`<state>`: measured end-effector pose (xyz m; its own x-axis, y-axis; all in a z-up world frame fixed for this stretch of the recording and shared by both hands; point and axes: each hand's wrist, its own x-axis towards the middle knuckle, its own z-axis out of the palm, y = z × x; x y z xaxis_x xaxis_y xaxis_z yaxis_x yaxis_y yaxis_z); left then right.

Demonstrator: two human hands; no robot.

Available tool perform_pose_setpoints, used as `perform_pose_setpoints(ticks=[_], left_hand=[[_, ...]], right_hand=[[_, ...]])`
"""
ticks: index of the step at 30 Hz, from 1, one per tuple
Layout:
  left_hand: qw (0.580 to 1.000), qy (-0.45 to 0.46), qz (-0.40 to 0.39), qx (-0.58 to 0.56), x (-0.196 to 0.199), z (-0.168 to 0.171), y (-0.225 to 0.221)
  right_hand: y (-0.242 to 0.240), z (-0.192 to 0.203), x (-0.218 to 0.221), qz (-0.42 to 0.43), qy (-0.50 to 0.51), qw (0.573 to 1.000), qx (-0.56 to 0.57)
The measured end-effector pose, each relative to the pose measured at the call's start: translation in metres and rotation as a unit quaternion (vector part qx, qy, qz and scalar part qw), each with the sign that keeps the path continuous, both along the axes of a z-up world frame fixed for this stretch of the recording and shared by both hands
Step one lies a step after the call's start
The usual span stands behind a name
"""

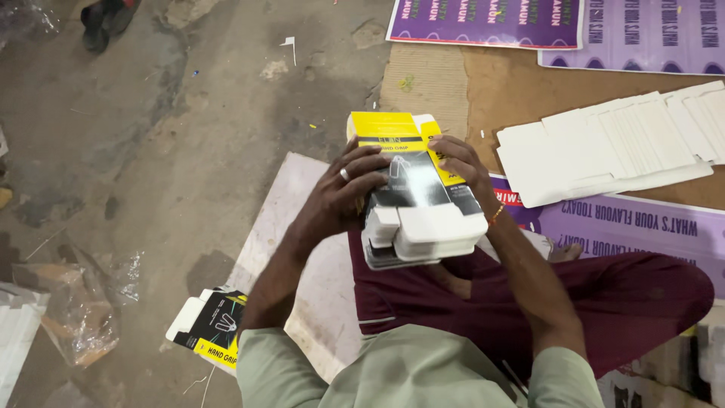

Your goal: The person assembles cardboard product boxes by folding the pre-cut flaps and stacking the finished yellow and black boxes together.

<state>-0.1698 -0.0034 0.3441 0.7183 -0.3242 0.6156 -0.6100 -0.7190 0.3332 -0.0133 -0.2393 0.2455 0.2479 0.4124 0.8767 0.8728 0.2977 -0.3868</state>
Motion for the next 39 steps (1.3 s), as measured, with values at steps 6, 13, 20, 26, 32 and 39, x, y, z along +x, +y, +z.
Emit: perform_pose_setpoints(ticks=[6, 13, 20, 26, 32, 39], left_hand=[[0.992, 0.069, 0.099, -0.044, 0.095, -0.046, 0.074], [0.839, 0.358, 0.263, -0.314, 0.124, -0.178, 0.124], [0.711, 0.498, 0.219, -0.446, 0.047, -0.325, 0.102], [0.625, 0.489, 0.113, -0.597, 0.014, -0.328, 0.059], [0.578, 0.455, 0.029, -0.677, 0.03, -0.31, 0.044], [0.556, 0.424, -0.011, -0.715, 0.031, -0.299, 0.038]], right_hand=[[0.058, -0.07, 0.061, 0.043, 0.308, 0.942, -0.124], [0.048, -0.152, 0.064, -0.04, 0.505, 0.854, -0.119], [-0.007, -0.256, 0.045, -0.031, 0.682, 0.73, -0.041], [-0.023, -0.244, 0.033, -0.035, 0.729, 0.683, 0.011], [-0.038, -0.239, 0.039, -0.053, 0.729, 0.681, 0.036], [-0.033, -0.23, 0.035, -0.085, 0.699, 0.708, -0.052]])
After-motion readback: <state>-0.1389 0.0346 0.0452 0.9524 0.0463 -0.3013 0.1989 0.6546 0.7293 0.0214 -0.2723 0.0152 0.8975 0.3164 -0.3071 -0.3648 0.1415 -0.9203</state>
